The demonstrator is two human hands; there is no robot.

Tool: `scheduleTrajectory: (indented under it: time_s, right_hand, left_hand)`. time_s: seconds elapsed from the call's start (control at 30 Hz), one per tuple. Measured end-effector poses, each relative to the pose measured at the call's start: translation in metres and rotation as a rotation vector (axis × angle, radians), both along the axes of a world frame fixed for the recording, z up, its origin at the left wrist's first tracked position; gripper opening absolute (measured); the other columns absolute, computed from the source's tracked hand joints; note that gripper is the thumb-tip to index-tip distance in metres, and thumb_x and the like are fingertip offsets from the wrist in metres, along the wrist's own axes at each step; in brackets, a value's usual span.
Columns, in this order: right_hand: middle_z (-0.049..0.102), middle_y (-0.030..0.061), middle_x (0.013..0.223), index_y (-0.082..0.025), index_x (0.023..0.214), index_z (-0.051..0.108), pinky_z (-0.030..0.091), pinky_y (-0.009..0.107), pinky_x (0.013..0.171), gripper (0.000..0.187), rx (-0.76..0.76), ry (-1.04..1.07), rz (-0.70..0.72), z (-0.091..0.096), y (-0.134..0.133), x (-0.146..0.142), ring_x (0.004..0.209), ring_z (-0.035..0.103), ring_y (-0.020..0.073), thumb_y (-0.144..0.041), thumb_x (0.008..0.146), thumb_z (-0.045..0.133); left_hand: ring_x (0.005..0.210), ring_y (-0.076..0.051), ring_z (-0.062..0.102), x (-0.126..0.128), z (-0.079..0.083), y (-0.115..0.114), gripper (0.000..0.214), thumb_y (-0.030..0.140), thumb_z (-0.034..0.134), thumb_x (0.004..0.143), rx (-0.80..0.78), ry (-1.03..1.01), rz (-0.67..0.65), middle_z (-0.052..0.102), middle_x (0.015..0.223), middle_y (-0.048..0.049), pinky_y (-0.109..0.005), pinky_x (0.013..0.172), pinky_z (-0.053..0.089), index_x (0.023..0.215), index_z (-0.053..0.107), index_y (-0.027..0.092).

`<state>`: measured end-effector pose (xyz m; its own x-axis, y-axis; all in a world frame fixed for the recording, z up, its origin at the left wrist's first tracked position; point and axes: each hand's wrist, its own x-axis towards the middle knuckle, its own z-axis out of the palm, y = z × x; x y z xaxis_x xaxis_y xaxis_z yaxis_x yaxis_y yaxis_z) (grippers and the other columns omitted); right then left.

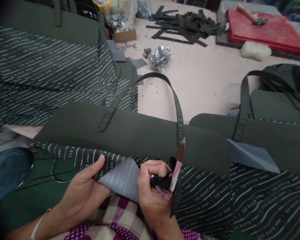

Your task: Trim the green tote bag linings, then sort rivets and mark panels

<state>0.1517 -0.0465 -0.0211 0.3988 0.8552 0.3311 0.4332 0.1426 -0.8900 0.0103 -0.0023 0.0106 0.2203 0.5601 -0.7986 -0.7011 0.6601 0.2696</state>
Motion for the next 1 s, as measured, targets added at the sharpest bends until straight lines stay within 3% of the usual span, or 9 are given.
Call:
scheduleTrajectory:
  time_s: [0.37,1.0]
  right_hand:
    - [0.062,-0.0035,0.075,-0.021,0.074,0.056,0.05,0.023,0.067,0.017,-0.042,0.047,-0.012,0.001,-0.0023,0.0025,0.072,0.062,0.0097,-0.009,0.086,0.061]
    - [0.063,-0.0007,0.075,-0.021,0.076,0.054,0.052,0.032,0.067,0.016,-0.051,-0.028,-0.012,-0.0017,-0.0009,-0.0006,0.072,0.064,0.015,-0.009,0.084,0.061]
  left_hand:
    - [0.098,-0.026,0.069,0.0022,-0.001,0.005,0.033,0.025,0.048,0.097,-0.035,0.069,-0.111,0.073,0.103,-0.014,-0.041,0.094,0.053,0.121,0.064,0.008]
    - [0.1,-0.026,0.069,0.0007,-0.0031,0.0026,0.03,0.023,0.055,0.094,-0.067,0.072,-0.086,0.075,0.103,-0.0124,-0.039,0.097,0.052,0.117,0.068,0.008]
